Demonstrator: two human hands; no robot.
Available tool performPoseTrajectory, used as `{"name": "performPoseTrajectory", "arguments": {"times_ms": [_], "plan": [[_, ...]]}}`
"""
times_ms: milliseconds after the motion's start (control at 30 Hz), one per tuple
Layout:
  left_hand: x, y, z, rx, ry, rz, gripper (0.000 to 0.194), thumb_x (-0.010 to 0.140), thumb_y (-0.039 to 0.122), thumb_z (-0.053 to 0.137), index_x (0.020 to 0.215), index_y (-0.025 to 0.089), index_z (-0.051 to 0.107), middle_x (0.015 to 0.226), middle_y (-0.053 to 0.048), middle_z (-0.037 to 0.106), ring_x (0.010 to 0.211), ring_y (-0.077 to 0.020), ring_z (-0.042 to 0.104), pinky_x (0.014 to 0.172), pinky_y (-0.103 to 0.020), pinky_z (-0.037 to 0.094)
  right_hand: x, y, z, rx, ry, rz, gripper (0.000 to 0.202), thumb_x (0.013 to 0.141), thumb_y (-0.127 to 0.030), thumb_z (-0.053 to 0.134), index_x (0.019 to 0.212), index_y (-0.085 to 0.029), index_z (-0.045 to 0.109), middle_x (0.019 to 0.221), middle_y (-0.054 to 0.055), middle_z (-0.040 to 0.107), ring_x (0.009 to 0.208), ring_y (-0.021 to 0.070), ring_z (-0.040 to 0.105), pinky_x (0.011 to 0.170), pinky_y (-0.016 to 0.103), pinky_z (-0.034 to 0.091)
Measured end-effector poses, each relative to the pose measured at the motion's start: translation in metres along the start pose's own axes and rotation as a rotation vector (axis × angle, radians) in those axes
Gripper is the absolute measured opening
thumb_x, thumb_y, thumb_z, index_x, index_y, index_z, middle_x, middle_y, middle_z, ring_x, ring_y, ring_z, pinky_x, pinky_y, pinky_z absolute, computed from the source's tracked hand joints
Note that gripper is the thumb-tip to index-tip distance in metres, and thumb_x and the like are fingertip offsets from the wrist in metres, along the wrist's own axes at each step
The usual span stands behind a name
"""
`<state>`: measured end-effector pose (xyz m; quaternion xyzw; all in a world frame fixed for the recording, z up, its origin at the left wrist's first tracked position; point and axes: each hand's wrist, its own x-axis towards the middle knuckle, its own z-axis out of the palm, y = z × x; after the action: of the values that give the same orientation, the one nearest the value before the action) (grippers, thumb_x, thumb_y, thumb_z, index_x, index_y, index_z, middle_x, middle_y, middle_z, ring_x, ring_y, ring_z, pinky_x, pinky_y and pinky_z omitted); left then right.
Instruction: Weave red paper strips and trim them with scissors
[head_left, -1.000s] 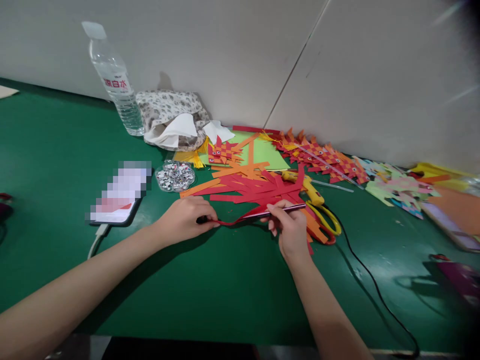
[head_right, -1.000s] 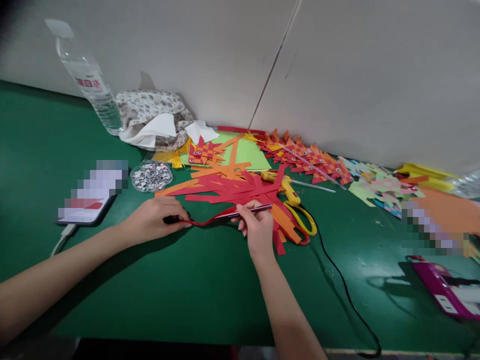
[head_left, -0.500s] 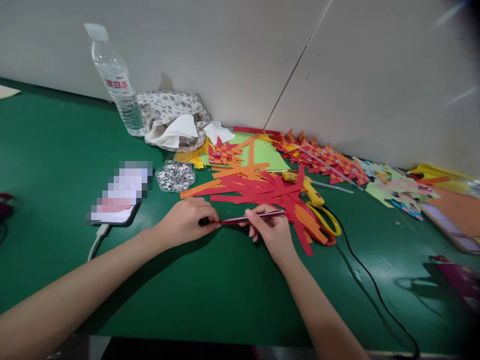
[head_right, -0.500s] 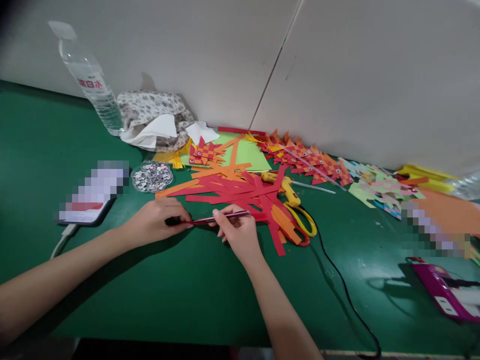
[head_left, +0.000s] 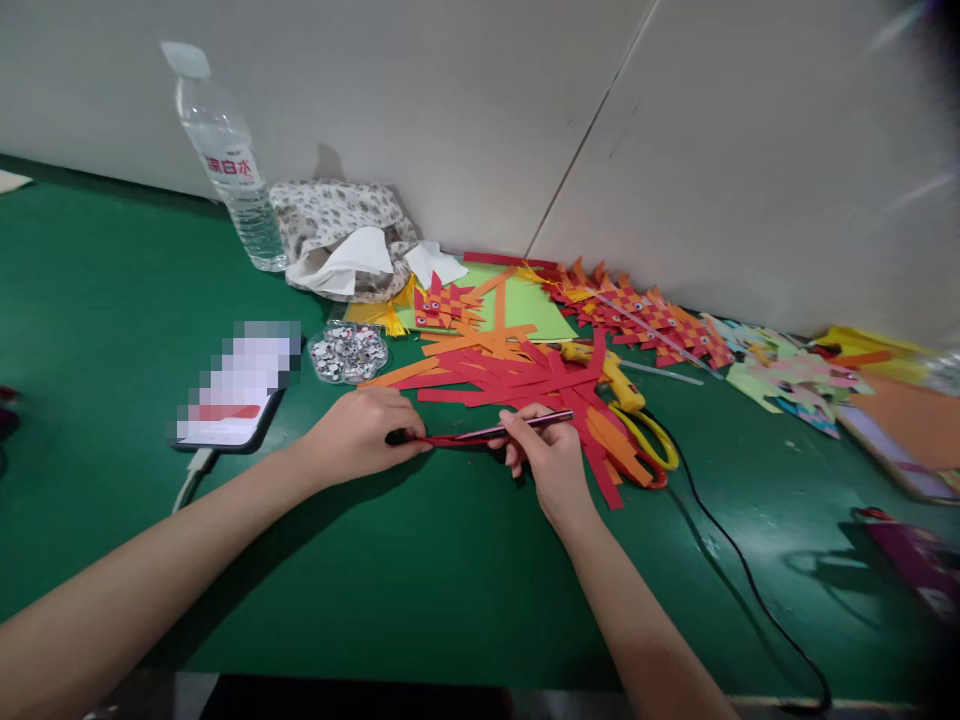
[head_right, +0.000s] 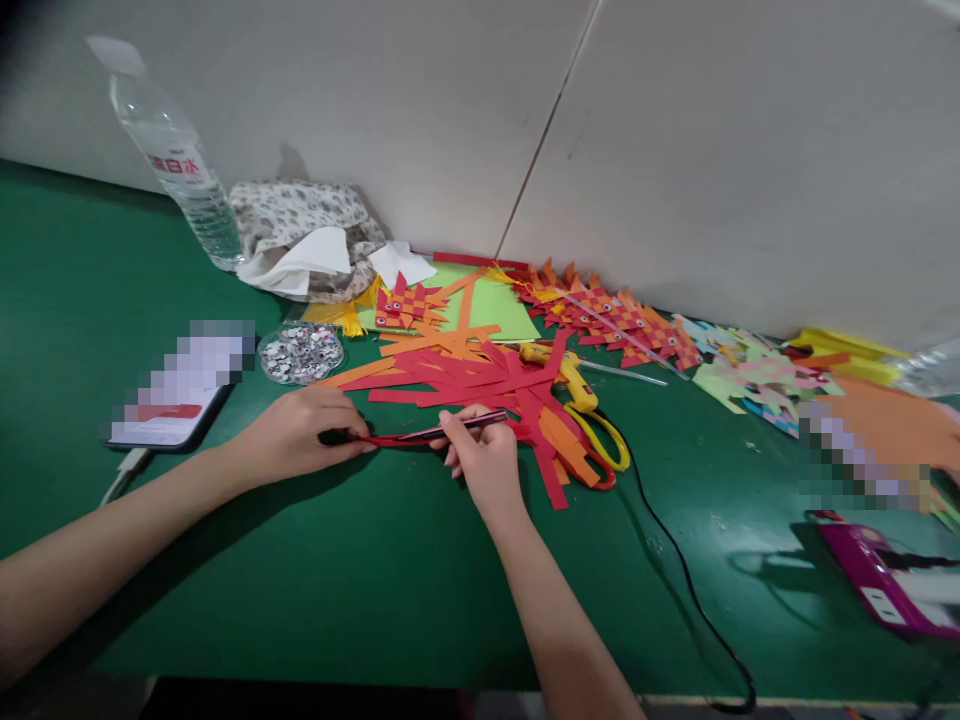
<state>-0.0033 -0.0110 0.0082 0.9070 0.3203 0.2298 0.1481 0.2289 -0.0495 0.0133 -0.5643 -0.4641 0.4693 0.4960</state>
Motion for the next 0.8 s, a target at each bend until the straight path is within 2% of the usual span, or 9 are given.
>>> {"name": "performPoseTrajectory", "arguments": {"times_ms": [400,800], "plan": [[0.001,0.003,0.004,-0.041,0.034,0.011,0.014,0.084,0.027,0.062,0.075,0.018,0.069,0.073,-0.002,0.069,0.069,-0.0143,0.062,0.063,-0.025,0.045,-0.005,-0.002,0.014,-0.046,-0.159,0.003,0.030,0.075,-0.046,0.068,0.071,-0.018,0.057,0.066,0.004,0.072,0.037,0.0067,0.048,0.032,0.017,0.038],[0.001,0.002,0.004,-0.028,0.031,0.017,0.015,0.084,0.028,0.063,0.075,0.018,0.070,0.071,-0.002,0.068,0.068,-0.0138,0.062,0.062,-0.025,0.045,-0.005,0.000,0.013,-0.058,-0.143,0.001,0.031,0.076,-0.046,0.067,0.071,-0.017,0.056,0.065,0.005,0.071,0.038,0.0068,0.047,0.033,0.016,0.037]]}}
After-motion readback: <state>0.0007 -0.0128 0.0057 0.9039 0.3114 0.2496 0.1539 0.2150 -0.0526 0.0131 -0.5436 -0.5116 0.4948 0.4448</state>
